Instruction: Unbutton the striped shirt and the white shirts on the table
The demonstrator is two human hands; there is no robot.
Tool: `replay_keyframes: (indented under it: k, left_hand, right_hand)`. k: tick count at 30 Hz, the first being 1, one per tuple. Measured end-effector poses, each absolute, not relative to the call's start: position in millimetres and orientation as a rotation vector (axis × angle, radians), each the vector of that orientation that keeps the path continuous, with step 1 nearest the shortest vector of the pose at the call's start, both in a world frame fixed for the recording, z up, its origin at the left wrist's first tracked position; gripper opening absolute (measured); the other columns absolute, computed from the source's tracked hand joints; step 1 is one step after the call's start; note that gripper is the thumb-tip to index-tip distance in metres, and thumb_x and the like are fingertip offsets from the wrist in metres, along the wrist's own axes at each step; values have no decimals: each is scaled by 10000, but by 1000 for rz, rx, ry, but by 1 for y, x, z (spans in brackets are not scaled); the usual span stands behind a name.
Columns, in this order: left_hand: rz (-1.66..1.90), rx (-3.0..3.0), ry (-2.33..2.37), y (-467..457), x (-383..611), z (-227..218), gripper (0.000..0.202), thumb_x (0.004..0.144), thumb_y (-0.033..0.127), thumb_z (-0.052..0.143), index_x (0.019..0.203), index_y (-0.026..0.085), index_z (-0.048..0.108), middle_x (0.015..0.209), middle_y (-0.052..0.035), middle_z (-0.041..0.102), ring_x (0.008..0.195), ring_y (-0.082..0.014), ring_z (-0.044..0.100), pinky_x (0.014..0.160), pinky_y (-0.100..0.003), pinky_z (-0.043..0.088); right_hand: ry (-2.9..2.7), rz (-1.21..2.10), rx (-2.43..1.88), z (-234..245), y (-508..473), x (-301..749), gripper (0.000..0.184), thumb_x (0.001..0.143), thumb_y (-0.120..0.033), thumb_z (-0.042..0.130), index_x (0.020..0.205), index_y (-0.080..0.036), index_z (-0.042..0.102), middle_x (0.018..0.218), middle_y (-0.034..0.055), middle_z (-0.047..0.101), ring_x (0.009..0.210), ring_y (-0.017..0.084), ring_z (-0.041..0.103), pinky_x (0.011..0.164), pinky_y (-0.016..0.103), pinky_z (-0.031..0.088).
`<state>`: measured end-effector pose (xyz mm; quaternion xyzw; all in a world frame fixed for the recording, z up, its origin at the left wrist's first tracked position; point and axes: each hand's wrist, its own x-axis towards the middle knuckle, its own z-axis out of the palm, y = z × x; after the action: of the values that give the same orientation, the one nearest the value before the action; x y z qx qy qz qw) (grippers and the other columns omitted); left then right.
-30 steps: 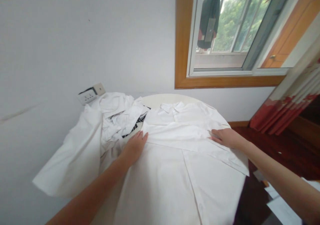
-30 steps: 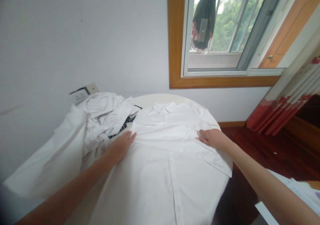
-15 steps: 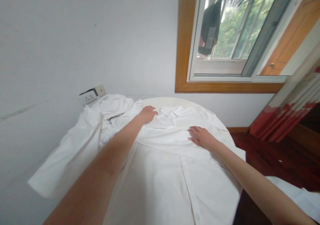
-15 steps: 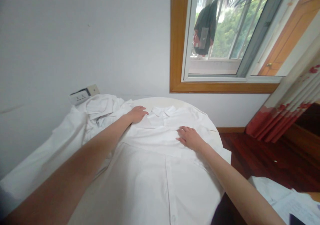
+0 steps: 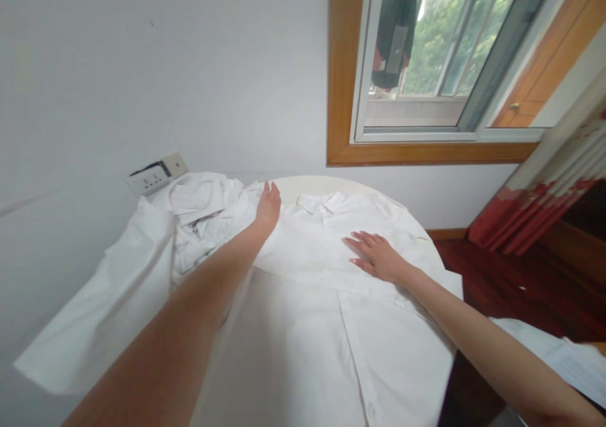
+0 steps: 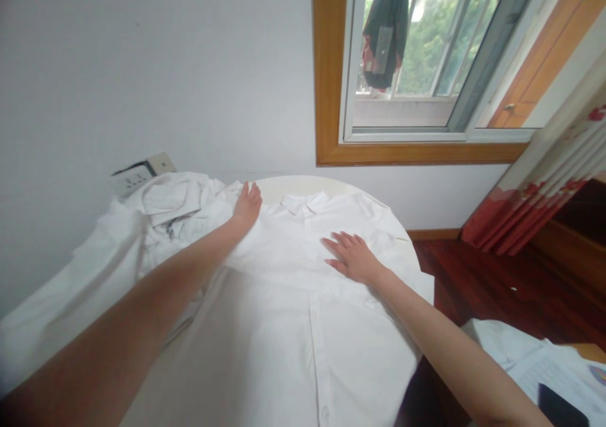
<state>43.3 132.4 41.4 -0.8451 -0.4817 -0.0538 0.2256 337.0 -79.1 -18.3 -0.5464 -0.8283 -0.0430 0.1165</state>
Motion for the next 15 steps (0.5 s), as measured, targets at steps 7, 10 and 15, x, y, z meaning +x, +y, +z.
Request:
replay_keyframes:
  k: [7,10,15]
  left_hand:
    - [-319,-2447,-1311,59,54,2,474,928,238,337,1338,64,502,1426,-201,444,1372,-335,326,1125,-507,227]
    - [-352,-2514,-1406,41,37,-22,486,957,379,322,1357,171,502,1403,-140,495,1319,-297,418,1085,-465,324]
    - [-389,-2498,-1454,42,15,-40,495,949,453,346,1371,242,496,1443,-84,462,1373,-295,348,1114,-463,291]
  right_hand:
    - [-2463,-61,-1596,-31,-79,334,547,958,-540,318,1442,-295,391,1533,109,305,1415,306,254,1096,577,224]
    - [-2463,-22,-1583,-30,-78,338,541,960,-531,320,1440,-291,394,1535,98,303,1414,297,259,1099,572,228]
    - [-2519,65,-1590,-7,-71,343,512,958,-492,358,1376,-229,493,1470,113,420,1351,265,385,1078,467,330]
